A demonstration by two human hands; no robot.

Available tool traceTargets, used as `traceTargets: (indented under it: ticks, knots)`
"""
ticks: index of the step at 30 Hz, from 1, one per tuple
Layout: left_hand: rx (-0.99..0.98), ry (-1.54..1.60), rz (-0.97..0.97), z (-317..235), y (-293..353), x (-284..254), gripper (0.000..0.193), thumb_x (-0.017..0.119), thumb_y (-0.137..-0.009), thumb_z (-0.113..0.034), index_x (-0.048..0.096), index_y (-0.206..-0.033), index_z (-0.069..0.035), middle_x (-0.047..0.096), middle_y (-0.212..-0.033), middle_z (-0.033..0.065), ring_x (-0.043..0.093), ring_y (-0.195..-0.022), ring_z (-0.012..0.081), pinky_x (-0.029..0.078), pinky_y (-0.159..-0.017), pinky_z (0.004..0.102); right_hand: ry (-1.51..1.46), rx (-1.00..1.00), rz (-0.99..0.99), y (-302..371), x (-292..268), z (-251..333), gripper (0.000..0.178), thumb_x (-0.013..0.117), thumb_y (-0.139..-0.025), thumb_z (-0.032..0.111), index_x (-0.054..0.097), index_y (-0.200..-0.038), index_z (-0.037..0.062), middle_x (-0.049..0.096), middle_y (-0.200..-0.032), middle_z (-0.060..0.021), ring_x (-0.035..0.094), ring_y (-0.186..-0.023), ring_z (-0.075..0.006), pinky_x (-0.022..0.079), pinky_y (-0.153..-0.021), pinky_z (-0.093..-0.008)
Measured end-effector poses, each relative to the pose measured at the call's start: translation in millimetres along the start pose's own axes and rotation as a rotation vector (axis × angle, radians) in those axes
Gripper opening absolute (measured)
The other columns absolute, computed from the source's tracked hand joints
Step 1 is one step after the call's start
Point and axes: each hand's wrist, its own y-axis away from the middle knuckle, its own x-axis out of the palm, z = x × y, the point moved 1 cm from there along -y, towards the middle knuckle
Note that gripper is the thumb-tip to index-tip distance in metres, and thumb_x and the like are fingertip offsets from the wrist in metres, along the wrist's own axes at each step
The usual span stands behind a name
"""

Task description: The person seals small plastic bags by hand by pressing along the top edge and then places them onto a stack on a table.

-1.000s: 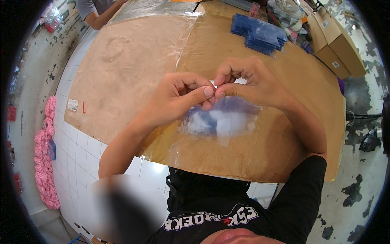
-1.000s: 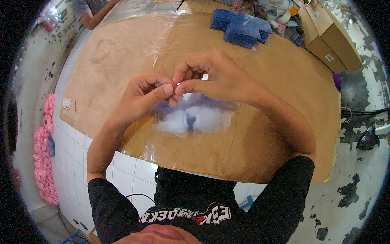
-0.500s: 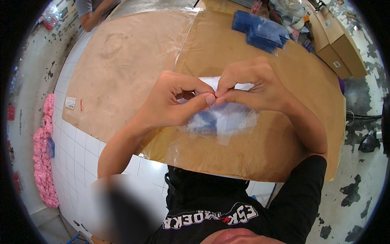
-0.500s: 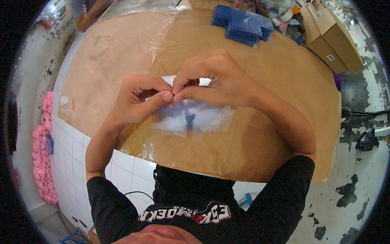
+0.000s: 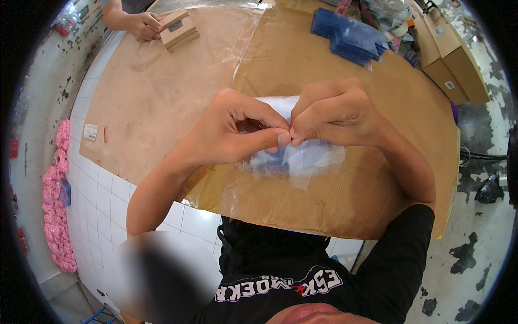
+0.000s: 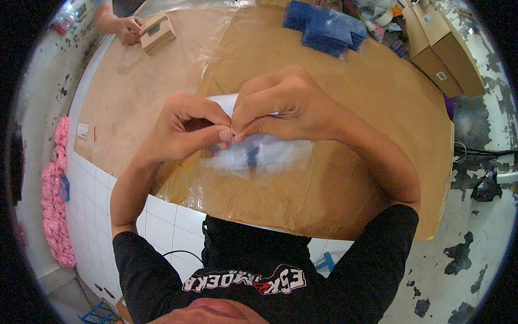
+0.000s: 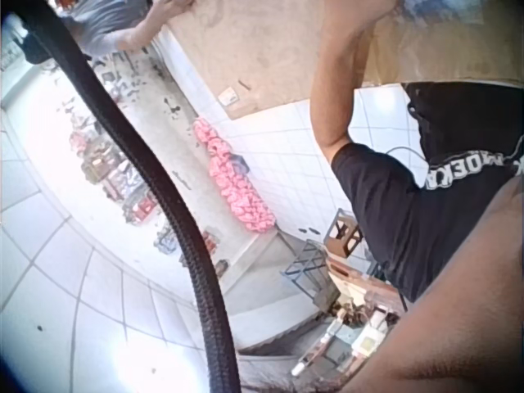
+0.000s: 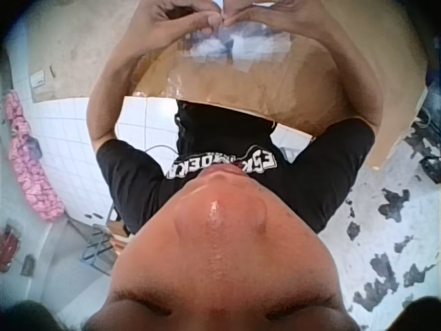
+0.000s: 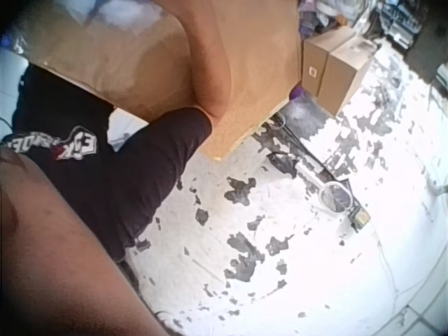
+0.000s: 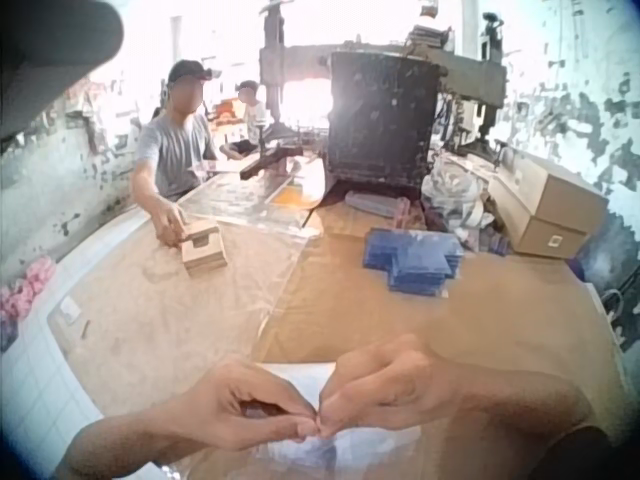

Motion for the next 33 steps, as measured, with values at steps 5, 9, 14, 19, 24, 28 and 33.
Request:
traceTargets:
  ticks: [5, 9, 14, 19, 24, 28, 33]
  knots:
    - [-0.02, 0.067, -0.003, 0, 0, 1, 0.009, 0.071, -0.088, -0.005, 0.075, -0.09, 0.003, 0.071, -0.076, 0.0057, 0.065, -0.066, 0.0075, 0.049, -0.057, 0.0192, 0.012, -0.036, -0.009, 1, 1, -3, 0.01, 0.08, -0.074, 0.004, 0.073, -0.08, 0.0066, 0.07, -0.077, -0.0049, 0.066, -0.068, -0.0172, 0.049, -0.058, -0.0278]
    - [-0.05, 0.056, 0.032, -1, 0, 1, 0.01, 0.068, -0.091, -0.008, 0.072, -0.087, 0.001, 0.07, -0.077, 0.0045, 0.064, -0.069, 0.0078, 0.049, -0.061, 0.0211, 0.005, -0.043, -0.019, 1, 0, -3, 0.009, 0.079, -0.075, 0.003, 0.073, -0.081, 0.0059, 0.07, -0.077, -0.0047, 0.066, -0.069, -0.0168, 0.05, -0.059, -0.0279]
    - [-0.047, 0.124, -0.124, 5, -2, 3, 0.01, 0.066, -0.086, -0.004, 0.072, -0.084, 0.004, 0.067, -0.07, 0.0037, 0.063, -0.068, 0.0079, 0.051, -0.063, 0.0231, -0.059, 0.275, 0.042, -7, -13, 5, 0.006, 0.076, -0.081, 0.005, 0.071, -0.085, 0.0035, 0.07, -0.077, -0.0032, 0.064, -0.069, -0.0108, 0.05, -0.06, -0.0267]
    - [0.167, -0.652, -0.253, 17, -8, -30, 0.024, 0.073, -0.083, -0.018, 0.069, -0.097, 0.001, 0.068, -0.086, 0.012, 0.065, -0.073, 0.02, 0.052, -0.067, 0.0313, -0.107, 0.76, 0.256, 7, -72, -10, 0.008, 0.074, -0.084, 0.007, 0.071, -0.089, 0.0029, 0.07, -0.081, -0.0024, 0.062, -0.074, -0.0084, 0.049, -0.066, -0.0253]
    - [0.137, -0.936, -0.112, 20, -3, -33, 0.042, 0.082, -0.075, -0.027, 0.068, -0.106, -0.002, 0.064, -0.103, 0.0122, 0.062, -0.095, 0.0277, 0.05, -0.081, 0.0367, 0.409, 0.773, 0.542, 14, -95, -14, 0.021, 0.077, -0.081, 0.014, 0.071, -0.098, 0.0027, 0.071, -0.089, -0.0065, 0.066, -0.081, -0.0166, 0.051, -0.073, -0.0306]
    - [0.187, -0.955, -0.097, 24, -6, -32, 0.041, 0.082, -0.073, -0.029, 0.07, -0.102, -0.003, 0.063, -0.102, 0.011, 0.059, -0.099, 0.029, 0.048, -0.085, 0.0386, 0.633, 0.491, 0.41, 28, -88, -25, 0.034, 0.078, -0.08, 0.023, 0.068, -0.106, 0.0033, 0.069, -0.103, -0.0096, 0.065, -0.097, -0.0262, 0.05, -0.084, -0.0362]
    - [0.16, -0.81, -0.127, 31, -11, -38, 0.032, 0.081, -0.074, -0.024, 0.071, -0.094, -0.001, 0.065, -0.096, 0.0127, 0.063, -0.087, 0.0286, 0.05, -0.079, 0.0379, 0.537, 0.512, 0.347, 9, -62, -16, 0.045, 0.076, -0.082, 0.032, 0.065, -0.114, 0.0026, 0.065, -0.115, -0.0129, 0.061, -0.109, -0.0288, 0.048, -0.091, -0.0374]
